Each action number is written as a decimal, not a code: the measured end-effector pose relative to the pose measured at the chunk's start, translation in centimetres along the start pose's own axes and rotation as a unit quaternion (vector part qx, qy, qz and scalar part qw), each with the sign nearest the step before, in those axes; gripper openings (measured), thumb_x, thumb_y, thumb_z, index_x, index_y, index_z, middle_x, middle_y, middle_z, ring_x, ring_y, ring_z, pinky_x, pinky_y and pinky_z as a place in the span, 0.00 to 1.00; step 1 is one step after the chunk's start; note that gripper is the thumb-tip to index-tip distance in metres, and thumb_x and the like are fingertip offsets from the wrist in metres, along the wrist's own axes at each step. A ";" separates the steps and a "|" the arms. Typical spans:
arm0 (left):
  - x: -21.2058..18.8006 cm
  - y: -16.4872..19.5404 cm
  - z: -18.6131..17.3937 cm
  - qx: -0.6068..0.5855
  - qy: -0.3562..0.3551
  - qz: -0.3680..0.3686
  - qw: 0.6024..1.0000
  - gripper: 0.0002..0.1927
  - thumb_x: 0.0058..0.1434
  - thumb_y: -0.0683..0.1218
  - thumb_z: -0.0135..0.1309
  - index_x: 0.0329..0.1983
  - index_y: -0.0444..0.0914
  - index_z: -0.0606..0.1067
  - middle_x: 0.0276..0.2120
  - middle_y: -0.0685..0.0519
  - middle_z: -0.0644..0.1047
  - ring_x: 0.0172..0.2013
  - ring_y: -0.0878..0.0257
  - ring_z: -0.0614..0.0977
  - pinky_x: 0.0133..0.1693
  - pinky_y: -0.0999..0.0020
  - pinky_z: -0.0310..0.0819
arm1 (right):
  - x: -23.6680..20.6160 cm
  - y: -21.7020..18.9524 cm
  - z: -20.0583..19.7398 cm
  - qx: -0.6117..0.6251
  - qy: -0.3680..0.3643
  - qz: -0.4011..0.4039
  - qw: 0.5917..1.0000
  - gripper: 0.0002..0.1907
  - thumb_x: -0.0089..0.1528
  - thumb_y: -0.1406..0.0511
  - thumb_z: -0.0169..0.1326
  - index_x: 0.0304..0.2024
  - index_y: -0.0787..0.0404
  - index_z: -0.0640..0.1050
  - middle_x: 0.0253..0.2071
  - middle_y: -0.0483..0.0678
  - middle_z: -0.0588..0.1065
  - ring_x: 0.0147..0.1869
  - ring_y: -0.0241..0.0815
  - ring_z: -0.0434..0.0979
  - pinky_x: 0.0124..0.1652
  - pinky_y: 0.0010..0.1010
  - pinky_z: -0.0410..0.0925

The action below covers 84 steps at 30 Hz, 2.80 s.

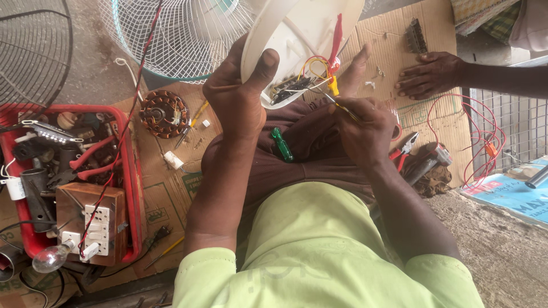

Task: The person disassembles a white plastic fan housing to access an internal switch, then uses a screwdriver and pliers to adjust and test the switch terminals. They repeatedly connect the switch to a test circuit with a light bulb to verify functionality.

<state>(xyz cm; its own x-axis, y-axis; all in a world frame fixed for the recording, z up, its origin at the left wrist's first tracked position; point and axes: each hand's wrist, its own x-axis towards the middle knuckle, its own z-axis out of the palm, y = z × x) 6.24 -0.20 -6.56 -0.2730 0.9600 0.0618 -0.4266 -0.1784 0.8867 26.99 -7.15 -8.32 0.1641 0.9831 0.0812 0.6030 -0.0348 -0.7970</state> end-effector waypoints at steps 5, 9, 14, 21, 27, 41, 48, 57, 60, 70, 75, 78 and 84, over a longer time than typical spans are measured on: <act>-0.7 -1.9 -0.2 0.001 -0.005 0.001 1.000 0.20 0.64 0.44 0.69 0.57 0.32 0.80 0.39 0.50 0.84 0.39 0.69 0.83 0.50 0.72 0.78 | -0.2 1.7 -0.1 -0.006 0.003 -0.019 1.000 0.08 0.63 0.68 0.68 0.45 0.60 0.85 0.32 0.49 0.79 0.35 0.36 0.77 0.37 0.29 0.69; -1.3 -2.9 0.0 0.001 -0.004 0.005 1.000 0.20 0.64 0.44 0.69 0.57 0.32 0.80 0.41 0.50 0.84 0.39 0.69 0.83 0.48 0.73 0.78 | -0.1 2.5 -0.3 0.029 -0.020 0.039 0.999 0.09 0.64 0.66 0.66 0.45 0.63 0.85 0.32 0.48 0.81 0.31 0.32 0.77 0.33 0.26 0.69; -1.2 -3.2 -0.1 -0.006 -0.008 -0.001 1.000 0.20 0.64 0.43 0.69 0.57 0.32 0.80 0.42 0.50 0.84 0.42 0.68 0.83 0.49 0.73 0.78 | 0.5 2.1 -0.2 0.148 -0.055 0.213 0.964 0.11 0.64 0.65 0.64 0.45 0.66 0.84 0.29 0.45 0.80 0.28 0.28 0.75 0.29 0.21 0.70; -1.1 -5.0 -0.7 -0.013 -0.002 0.004 1.000 0.20 0.64 0.43 0.69 0.57 0.32 0.80 0.43 0.50 0.84 0.41 0.69 0.83 0.50 0.74 0.77 | 1.6 4.2 0.3 0.247 -0.079 0.332 0.907 0.11 0.62 0.67 0.63 0.43 0.69 0.83 0.29 0.46 0.79 0.28 0.33 0.76 0.30 0.23 0.69; 0.3 -2.9 -1.1 -0.003 0.008 0.001 1.000 0.18 0.64 0.39 0.67 0.56 0.30 0.80 0.38 0.53 0.83 0.37 0.70 0.79 0.42 0.77 0.73 | 3.2 3.9 1.6 0.370 -0.091 0.430 0.818 0.12 0.60 0.68 0.63 0.44 0.68 0.80 0.33 0.47 0.79 0.31 0.35 0.77 0.31 0.24 0.70; 0.3 -2.9 -1.2 0.005 0.030 0.006 1.000 0.19 0.63 0.38 0.67 0.56 0.29 0.79 0.39 0.52 0.84 0.38 0.68 0.81 0.43 0.76 0.76 | -2.2 -1.8 -0.1 0.223 -0.158 0.256 0.927 0.15 0.64 0.61 0.60 0.48 0.63 0.81 0.35 0.41 0.80 0.32 0.27 0.73 0.31 0.21 0.67; -0.3 -3.0 -1.0 -0.028 0.029 -0.002 0.999 0.20 0.63 0.38 0.70 0.57 0.28 0.79 0.43 0.52 0.82 0.42 0.68 0.80 0.48 0.75 0.76 | -3.5 -2.3 0.4 0.228 -0.131 0.194 0.945 0.10 0.64 0.67 0.62 0.47 0.64 0.81 0.38 0.41 0.80 0.38 0.26 0.76 0.37 0.19 0.70; -0.7 -3.0 -1.0 -0.055 0.025 -0.010 0.998 0.20 0.63 0.39 0.70 0.56 0.28 0.79 0.41 0.50 0.83 0.41 0.67 0.82 0.47 0.74 0.78 | -3.9 -3.7 1.0 0.205 -0.119 0.167 0.957 0.09 0.65 0.68 0.62 0.47 0.65 0.80 0.38 0.43 0.80 0.39 0.26 0.77 0.38 0.19 0.71; -0.8 -2.8 -0.8 -0.046 0.030 -0.007 0.998 0.21 0.63 0.40 0.70 0.58 0.29 0.79 0.42 0.49 0.83 0.41 0.66 0.83 0.49 0.72 0.79 | -3.7 -4.1 1.2 0.207 -0.128 0.171 0.955 0.09 0.65 0.68 0.61 0.47 0.65 0.80 0.38 0.43 0.80 0.39 0.26 0.76 0.37 0.19 0.71; -0.7 -3.1 -0.6 -0.044 0.036 -0.008 0.998 0.22 0.62 0.40 0.70 0.57 0.28 0.79 0.42 0.49 0.83 0.43 0.65 0.83 0.50 0.72 0.80 | -3.1 -4.0 1.9 0.203 -0.140 0.173 0.954 0.09 0.65 0.67 0.61 0.47 0.65 0.80 0.36 0.43 0.79 0.36 0.26 0.74 0.34 0.19 0.69; -0.9 -2.8 -0.4 -0.049 0.042 -0.007 0.998 0.22 0.62 0.40 0.70 0.57 0.28 0.79 0.44 0.49 0.83 0.44 0.65 0.83 0.48 0.72 0.80 | -3.1 -4.4 1.9 0.201 -0.133 0.134 0.961 0.10 0.66 0.67 0.61 0.47 0.66 0.79 0.37 0.43 0.80 0.38 0.26 0.75 0.36 0.20 0.70; -1.0 -2.6 -0.4 -0.047 0.039 -0.006 0.998 0.21 0.62 0.40 0.70 0.56 0.28 0.79 0.43 0.50 0.83 0.42 0.66 0.82 0.47 0.74 0.79 | -2.8 -5.1 1.7 0.225 -0.157 0.180 0.945 0.12 0.68 0.62 0.57 0.48 0.65 0.79 0.35 0.45 0.78 0.36 0.30 0.75 0.35 0.22 0.69; -0.8 -2.0 -0.6 -0.041 0.032 -0.004 0.999 0.22 0.63 0.41 0.70 0.58 0.29 0.79 0.40 0.51 0.83 0.39 0.68 0.82 0.46 0.74 0.78 | -1.3 -6.8 0.9 0.176 -0.289 0.318 0.886 0.21 0.69 0.55 0.48 0.38 0.65 0.82 0.27 0.46 0.79 0.27 0.32 0.73 0.28 0.26 0.67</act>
<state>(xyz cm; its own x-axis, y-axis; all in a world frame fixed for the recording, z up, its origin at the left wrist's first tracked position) 6.80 -0.72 -8.69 -0.3221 0.9464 0.0231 -0.4973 -0.1899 0.8465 21.93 -7.98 -3.52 -0.1047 0.7159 -0.6903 0.2340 -0.6569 -0.7168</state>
